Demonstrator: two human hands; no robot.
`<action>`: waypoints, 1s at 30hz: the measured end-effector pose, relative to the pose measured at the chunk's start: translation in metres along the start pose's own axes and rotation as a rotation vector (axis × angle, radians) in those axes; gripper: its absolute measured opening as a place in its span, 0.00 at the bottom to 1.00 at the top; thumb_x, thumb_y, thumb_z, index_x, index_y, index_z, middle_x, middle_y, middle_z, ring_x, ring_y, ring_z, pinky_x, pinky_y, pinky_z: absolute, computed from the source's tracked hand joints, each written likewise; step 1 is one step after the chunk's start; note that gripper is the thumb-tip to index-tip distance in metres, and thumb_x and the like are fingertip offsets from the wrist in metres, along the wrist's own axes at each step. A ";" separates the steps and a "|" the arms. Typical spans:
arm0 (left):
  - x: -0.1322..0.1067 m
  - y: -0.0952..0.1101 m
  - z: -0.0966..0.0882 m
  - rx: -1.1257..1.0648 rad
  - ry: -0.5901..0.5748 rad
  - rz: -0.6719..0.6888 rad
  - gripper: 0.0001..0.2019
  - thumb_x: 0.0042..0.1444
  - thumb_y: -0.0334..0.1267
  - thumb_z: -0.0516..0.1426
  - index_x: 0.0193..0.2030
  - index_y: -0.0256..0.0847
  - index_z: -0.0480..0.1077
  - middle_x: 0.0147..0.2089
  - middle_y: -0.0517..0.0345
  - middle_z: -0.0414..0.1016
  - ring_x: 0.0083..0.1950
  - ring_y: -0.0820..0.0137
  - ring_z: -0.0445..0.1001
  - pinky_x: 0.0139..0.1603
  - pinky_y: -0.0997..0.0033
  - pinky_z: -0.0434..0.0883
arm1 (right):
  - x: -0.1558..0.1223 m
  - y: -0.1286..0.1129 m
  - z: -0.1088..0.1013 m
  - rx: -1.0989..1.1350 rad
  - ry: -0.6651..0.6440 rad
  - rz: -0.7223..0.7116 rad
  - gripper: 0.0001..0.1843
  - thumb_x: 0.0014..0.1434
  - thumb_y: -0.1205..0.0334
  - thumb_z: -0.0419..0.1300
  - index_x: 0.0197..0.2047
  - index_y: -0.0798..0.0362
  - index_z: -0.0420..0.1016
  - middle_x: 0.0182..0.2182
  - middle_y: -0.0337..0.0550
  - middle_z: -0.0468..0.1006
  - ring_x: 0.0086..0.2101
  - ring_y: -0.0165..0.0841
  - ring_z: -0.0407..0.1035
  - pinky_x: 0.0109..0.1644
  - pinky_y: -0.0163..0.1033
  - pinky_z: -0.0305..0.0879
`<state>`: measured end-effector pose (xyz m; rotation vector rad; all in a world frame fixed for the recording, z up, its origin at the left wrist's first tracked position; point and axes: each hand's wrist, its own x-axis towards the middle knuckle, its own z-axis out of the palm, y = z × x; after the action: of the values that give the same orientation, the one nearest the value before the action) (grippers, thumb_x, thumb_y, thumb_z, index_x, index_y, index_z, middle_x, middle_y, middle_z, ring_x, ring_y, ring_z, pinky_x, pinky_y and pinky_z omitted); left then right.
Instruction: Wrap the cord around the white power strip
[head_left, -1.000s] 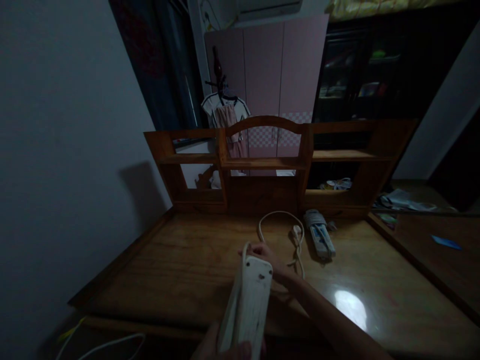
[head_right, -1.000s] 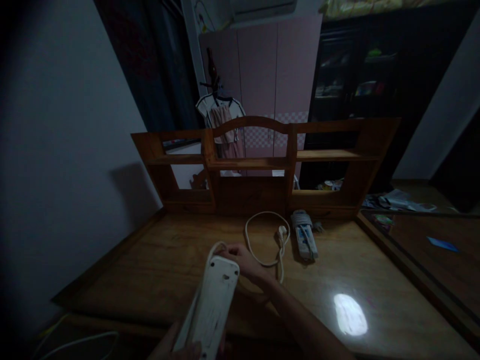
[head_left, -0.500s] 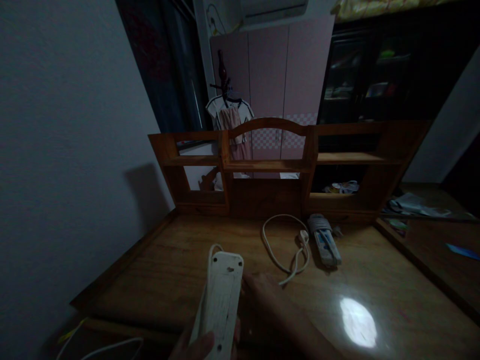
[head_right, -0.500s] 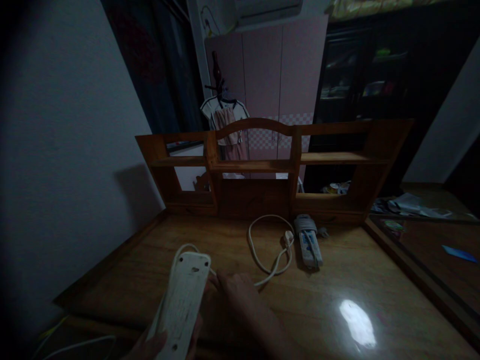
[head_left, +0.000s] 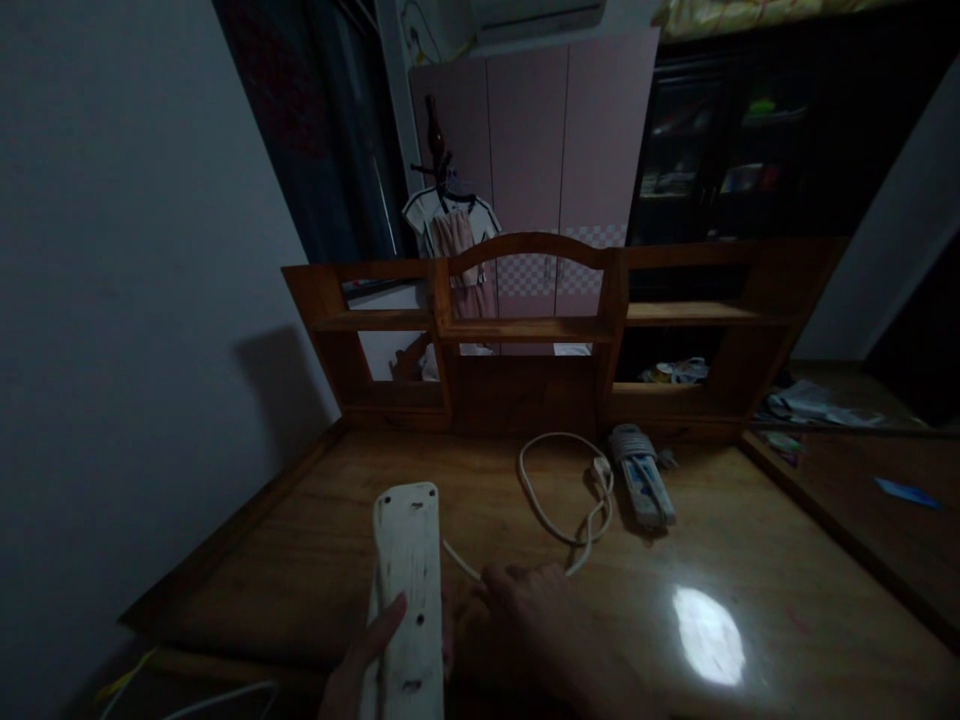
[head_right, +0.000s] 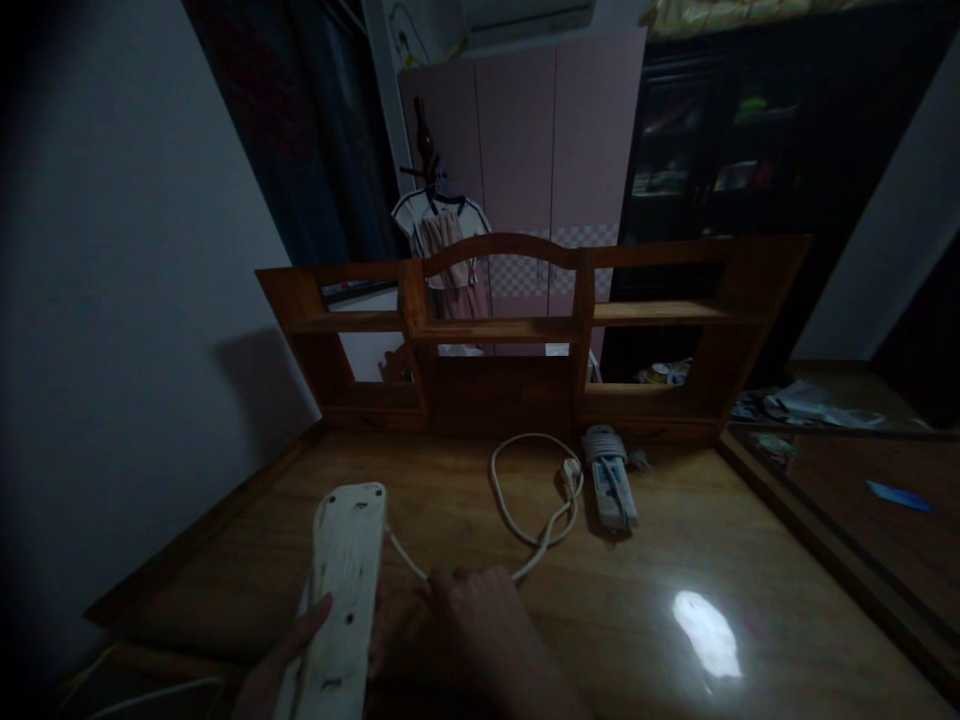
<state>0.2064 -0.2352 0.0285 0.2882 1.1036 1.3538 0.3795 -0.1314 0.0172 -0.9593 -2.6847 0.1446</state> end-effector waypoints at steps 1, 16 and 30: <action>0.003 0.000 -0.001 0.036 0.090 0.026 0.24 0.45 0.49 0.66 0.43 0.33 0.73 0.26 0.51 0.77 0.26 0.63 0.75 0.29 0.67 0.71 | -0.002 0.000 -0.003 0.004 0.007 -0.020 0.08 0.68 0.58 0.54 0.38 0.49 0.71 0.29 0.39 0.80 0.25 0.36 0.74 0.24 0.36 0.44; 0.019 0.004 -0.019 0.564 0.536 0.445 0.44 0.43 0.56 0.65 0.64 0.43 0.55 0.58 0.44 0.69 0.60 0.48 0.67 0.60 0.50 0.63 | 0.004 0.017 -0.041 0.286 0.161 -0.112 0.12 0.67 0.56 0.56 0.34 0.54 0.71 0.29 0.41 0.77 0.29 0.30 0.72 0.30 0.32 0.54; -0.022 0.002 0.003 0.730 -0.029 0.291 0.36 0.42 0.42 0.68 0.61 0.46 0.66 0.62 0.51 0.68 0.67 0.47 0.58 0.67 0.55 0.54 | 0.015 0.021 -0.084 0.448 0.113 -0.250 0.08 0.61 0.55 0.63 0.36 0.51 0.76 0.30 0.38 0.77 0.30 0.28 0.69 0.33 0.32 0.56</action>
<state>0.2109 -0.2522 0.0417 1.0283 1.5469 1.1390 0.4063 -0.1064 0.0970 -0.4775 -2.4821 0.5880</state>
